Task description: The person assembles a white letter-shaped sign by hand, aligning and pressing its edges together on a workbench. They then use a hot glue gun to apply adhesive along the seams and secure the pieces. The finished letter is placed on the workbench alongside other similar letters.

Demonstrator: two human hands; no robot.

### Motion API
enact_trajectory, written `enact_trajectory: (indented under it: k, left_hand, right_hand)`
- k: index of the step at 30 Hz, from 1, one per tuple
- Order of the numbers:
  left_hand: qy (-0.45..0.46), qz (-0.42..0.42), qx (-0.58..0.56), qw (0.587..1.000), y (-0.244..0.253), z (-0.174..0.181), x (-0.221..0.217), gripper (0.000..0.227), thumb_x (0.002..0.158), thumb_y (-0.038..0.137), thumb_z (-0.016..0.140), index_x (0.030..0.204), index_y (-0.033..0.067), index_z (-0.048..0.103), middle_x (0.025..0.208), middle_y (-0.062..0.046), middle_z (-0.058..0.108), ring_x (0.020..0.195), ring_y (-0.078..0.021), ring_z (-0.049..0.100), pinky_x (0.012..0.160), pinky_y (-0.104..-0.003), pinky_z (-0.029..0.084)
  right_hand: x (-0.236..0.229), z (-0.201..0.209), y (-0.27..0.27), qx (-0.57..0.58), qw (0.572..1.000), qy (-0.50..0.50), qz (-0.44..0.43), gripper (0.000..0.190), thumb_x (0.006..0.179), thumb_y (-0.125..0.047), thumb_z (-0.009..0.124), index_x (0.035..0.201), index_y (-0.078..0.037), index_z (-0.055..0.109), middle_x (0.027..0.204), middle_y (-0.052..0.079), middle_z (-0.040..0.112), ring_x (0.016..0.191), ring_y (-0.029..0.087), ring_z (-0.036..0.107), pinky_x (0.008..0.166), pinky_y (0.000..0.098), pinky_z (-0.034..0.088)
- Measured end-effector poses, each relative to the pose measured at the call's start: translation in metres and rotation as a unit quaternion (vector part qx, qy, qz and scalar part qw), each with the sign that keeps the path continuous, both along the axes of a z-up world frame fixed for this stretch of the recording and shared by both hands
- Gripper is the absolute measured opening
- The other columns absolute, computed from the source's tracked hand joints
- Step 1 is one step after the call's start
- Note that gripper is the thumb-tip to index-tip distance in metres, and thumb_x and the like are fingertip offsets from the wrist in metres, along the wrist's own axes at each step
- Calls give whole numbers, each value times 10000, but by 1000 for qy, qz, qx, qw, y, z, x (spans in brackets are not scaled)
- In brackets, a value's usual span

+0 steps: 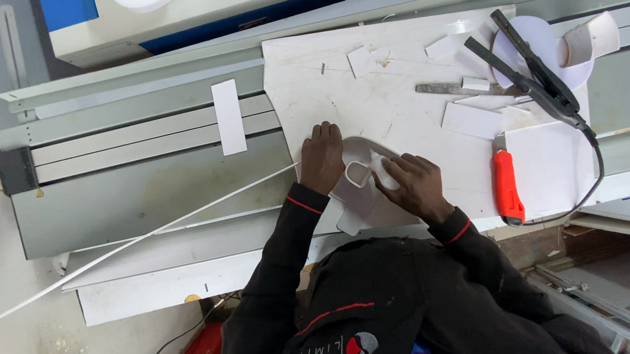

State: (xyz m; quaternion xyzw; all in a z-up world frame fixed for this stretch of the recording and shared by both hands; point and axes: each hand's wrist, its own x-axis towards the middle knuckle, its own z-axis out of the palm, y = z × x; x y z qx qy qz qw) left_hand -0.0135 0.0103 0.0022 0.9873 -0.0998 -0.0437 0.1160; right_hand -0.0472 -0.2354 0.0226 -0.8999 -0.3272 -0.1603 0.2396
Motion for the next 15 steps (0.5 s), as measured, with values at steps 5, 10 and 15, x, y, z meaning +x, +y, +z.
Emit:
enact_trajectory:
  k: [5,10,15]
  left_hand:
    - [10,-4,3,1000,0,3,1,170,956,34,680,1122,26,641,1044,-102,607,1033,-302,670,787,-458,610]
    - [31,5,-3,1000,0,4,4,195,972,76,658,1160,42,624,1082,-102,608,1074,-307,667,812,-468,611]
    - [-2,-5,24,1000,-2,7,-1,124,1001,53,669,1118,37,630,1036,-103,590,1024,-295,672,767,-451,614]
  right_hand:
    - [15,22,19,35,999,7,7,273,935,-307,942,1083,-94,854,833,138,781,721,324,766,566,394,574]
    - [24,25,15,40,998,30,36,297,931,-304,932,1124,-91,857,804,133,718,702,338,719,568,428,530]
    - [9,10,-7,62,998,-4,-1,318,896,-409,964,1079,-169,868,747,49,651,637,269,666,556,358,525]
